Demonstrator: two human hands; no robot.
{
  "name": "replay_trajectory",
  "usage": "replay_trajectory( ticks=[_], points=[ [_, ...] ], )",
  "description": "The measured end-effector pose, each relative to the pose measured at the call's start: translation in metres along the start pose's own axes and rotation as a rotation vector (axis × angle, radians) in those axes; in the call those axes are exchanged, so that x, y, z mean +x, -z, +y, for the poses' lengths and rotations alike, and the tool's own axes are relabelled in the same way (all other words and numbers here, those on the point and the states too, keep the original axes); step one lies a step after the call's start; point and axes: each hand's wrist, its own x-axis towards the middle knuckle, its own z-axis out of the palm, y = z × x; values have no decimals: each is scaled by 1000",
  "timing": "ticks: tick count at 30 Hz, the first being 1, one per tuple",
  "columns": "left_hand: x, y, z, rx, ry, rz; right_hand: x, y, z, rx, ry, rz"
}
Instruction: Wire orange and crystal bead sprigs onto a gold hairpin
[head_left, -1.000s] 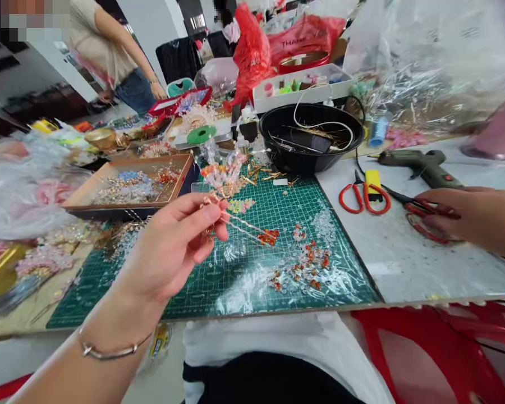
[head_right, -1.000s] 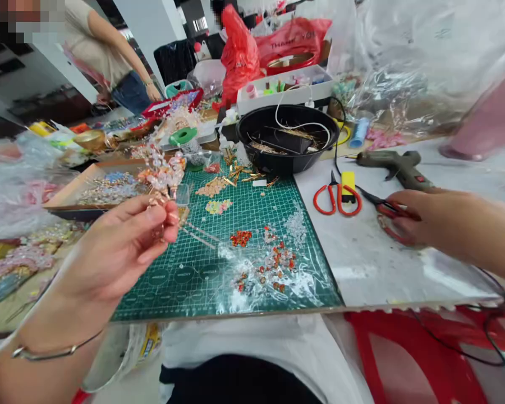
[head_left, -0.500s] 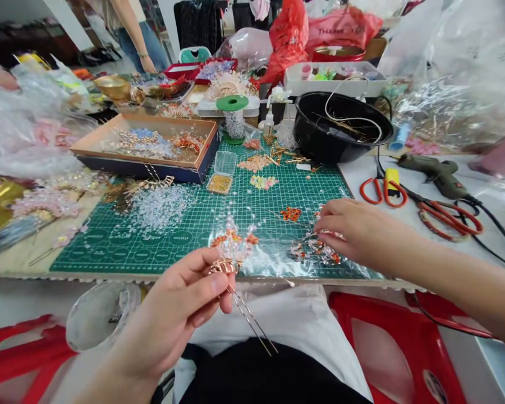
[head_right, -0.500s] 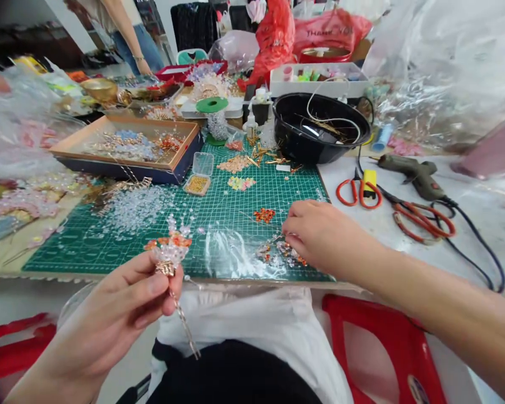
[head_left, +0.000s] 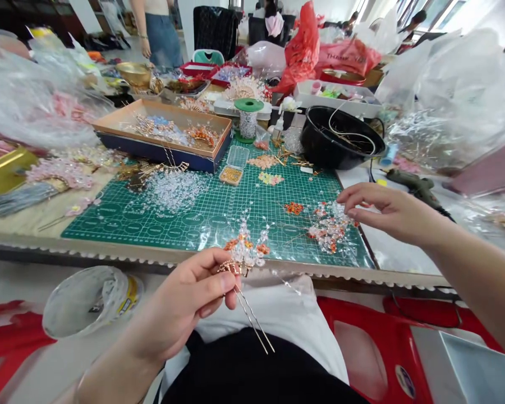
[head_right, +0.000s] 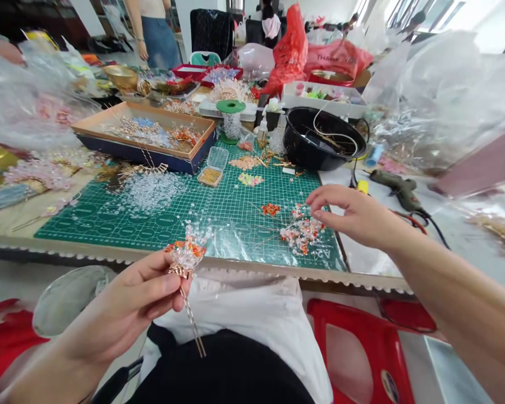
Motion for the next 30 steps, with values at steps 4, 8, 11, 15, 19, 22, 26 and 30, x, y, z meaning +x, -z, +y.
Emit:
replay_trajectory(
  ticks=[4, 8, 11, 15, 19, 22, 26, 30],
  points=[
    [-3, -1, -5, 8, -6, 9, 0, 1, -5, 49, 10, 133],
    [-5, -4, -6, 5, -10, 3, 0, 5, -18, 88, 47, 342],
    [-5, -6, -5, -18, -34, -10, 2, 14, -30, 133, 60, 582],
    [-4, -11, -2, -49, -58, -12, 10, 29, -43, 168, 81, 746],
    [-6, -17, -2, -11, -58, -28, 18, 34, -51, 10, 77, 447],
    [-7, -19, -3, 9, -47, -29, 18, 24, -53, -167, 135, 307],
    [-6, -18, -7, 43, -61, -33, 13, 4, -46, -288, 218, 321],
    [1, -18, -6, 86, -112, -59, 11, -8, -38, -319, 205, 402]
  ],
)
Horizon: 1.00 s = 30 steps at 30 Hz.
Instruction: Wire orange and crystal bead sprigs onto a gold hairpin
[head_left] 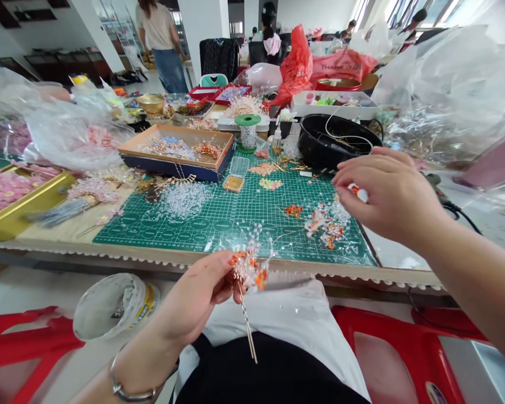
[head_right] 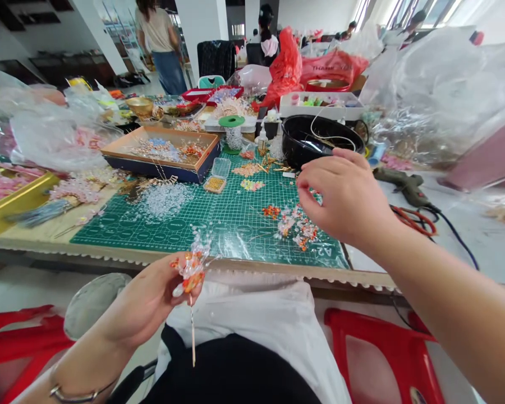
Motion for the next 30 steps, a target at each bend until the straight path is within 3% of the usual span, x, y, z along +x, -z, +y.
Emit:
replay_trajectory(
  ticks=[3, 6, 8, 9, 15, 23, 25, 30],
  points=[
    [14, -8, 8, 205, -26, -64, 1, -7, 0, 21, -22, -58],
    [36, -26, 20, 794, -167, -203, 5, -13, 0, 52, -115, -107],
    [54, -42, 26, 1276, -315, -166, 9, -15, -1, 69, -210, -128],
    [63, -51, 27, 1358, -345, -144, 10, -15, -2, 80, -257, -140],
    [109, -93, 15, 1551, -454, -92, 13, -9, -9, 215, -409, -183],
    [143, -116, 3, 1596, -495, -33, 13, -2, -21, 526, -422, -113],
    [148, -119, 4, 1597, -473, -37, 14, 5, -24, 637, -425, -31],
    [138, -104, 21, 1549, -454, -32, 7, 38, -31, 1051, -496, 360]
  ],
)
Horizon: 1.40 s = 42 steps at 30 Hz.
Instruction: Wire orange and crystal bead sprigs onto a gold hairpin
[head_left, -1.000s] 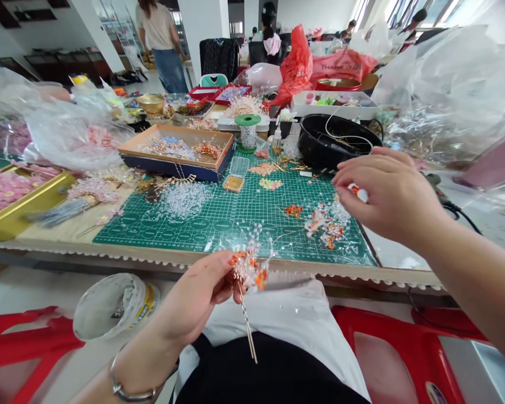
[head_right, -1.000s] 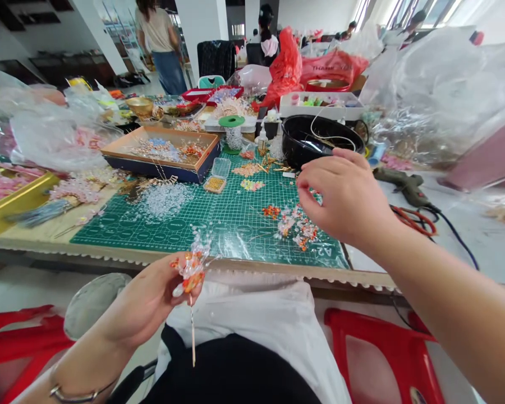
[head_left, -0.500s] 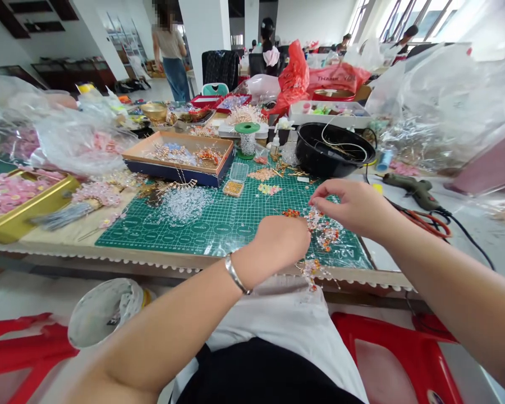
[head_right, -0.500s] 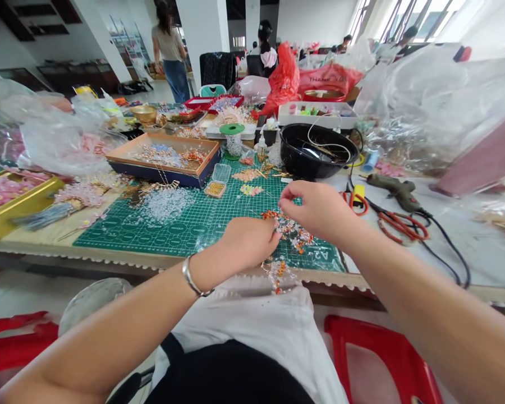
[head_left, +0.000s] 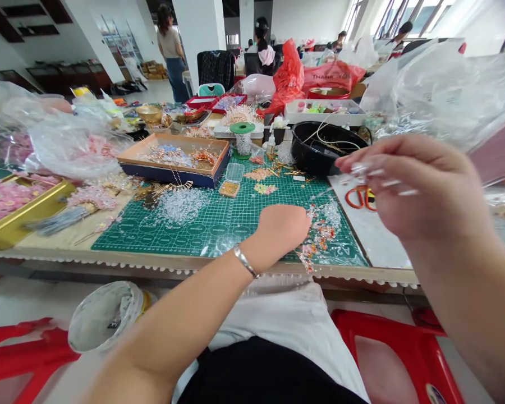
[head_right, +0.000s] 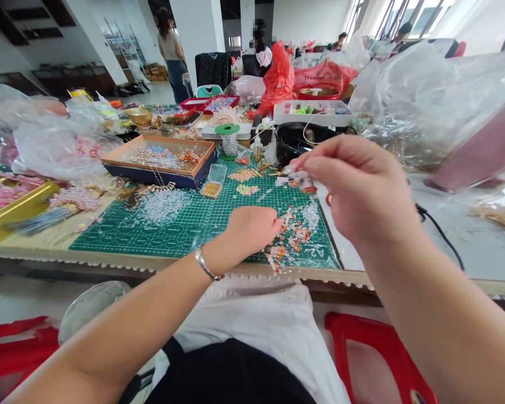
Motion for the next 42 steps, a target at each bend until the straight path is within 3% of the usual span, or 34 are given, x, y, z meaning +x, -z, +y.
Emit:
replay_trajectory(
  ticks=[2, 4, 7, 10, 13, 17, 21, 26, 31, 38, 42],
  points=[
    [-19, 18, -10, -35, -7, 16, -14, 7, -4, 164, -137, -11],
    [-47, 36, -22, -81, -40, -3, -36, 10, 1, 257, -380, -113],
    [-94, 55, -35, -331, -155, -134, -76, 2, 19, 364, -719, -256],
    [-130, 52, -37, -497, -115, -235, -109, -17, 32, 477, -911, -347],
    [-147, 30, -31, -622, 28, -252, -128, -34, 36, 546, -1002, -411],
    [-156, -1, -27, -869, 125, -84, -138, -46, 36, 537, -1024, -452],
    [-160, -8, -28, -1019, 108, 14, -138, -48, 35, 456, -1005, -521],
    [-159, -4, -26, -864, -107, 92, -137, -46, 38, 417, -1003, -608],
    [-156, 0, -25, -683, -277, 224, -138, -47, 49, 395, -894, -678],
    [-156, 4, -25, -498, -313, 266, -130, -48, 61, 322, -783, -797],
    [-157, 5, -24, -464, -348, 276, -128, -48, 58, 158, -656, -861]
  ],
)
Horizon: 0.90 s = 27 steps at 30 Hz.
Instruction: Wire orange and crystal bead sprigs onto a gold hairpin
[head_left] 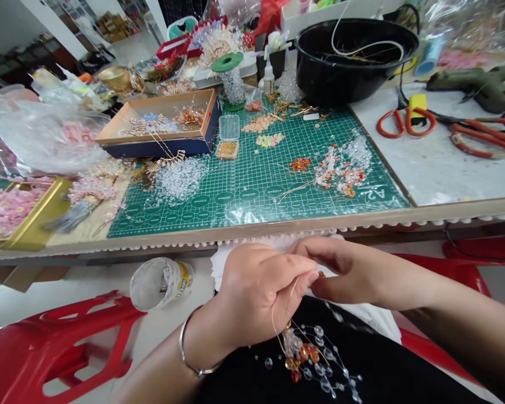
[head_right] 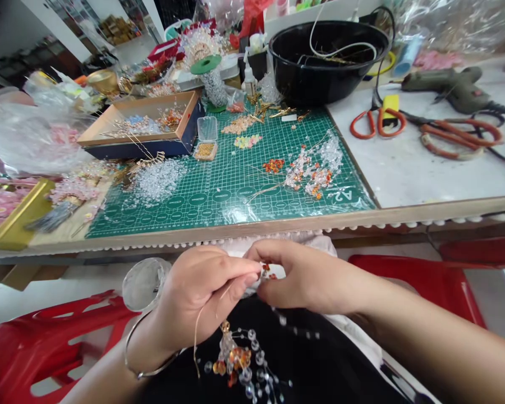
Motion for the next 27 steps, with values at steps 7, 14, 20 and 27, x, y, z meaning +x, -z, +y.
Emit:
replay_trajectory(
  ticks=[7, 14, 20, 27],
  points=[
    [-2, 7, 0, -33, 94, 45, -18, 11, 1, -357, 128, 156],
    [4, 1, -3, 39, -93, 4, -32, 12, -30, -470, 221, 318],
    [0, 4, -2, 77, -46, 61, -4, -14, -27, -182, 142, 243],
    [-14, 3, -8, -7, 25, 161, -11, -8, -4, 128, -63, 71]
  ],
)
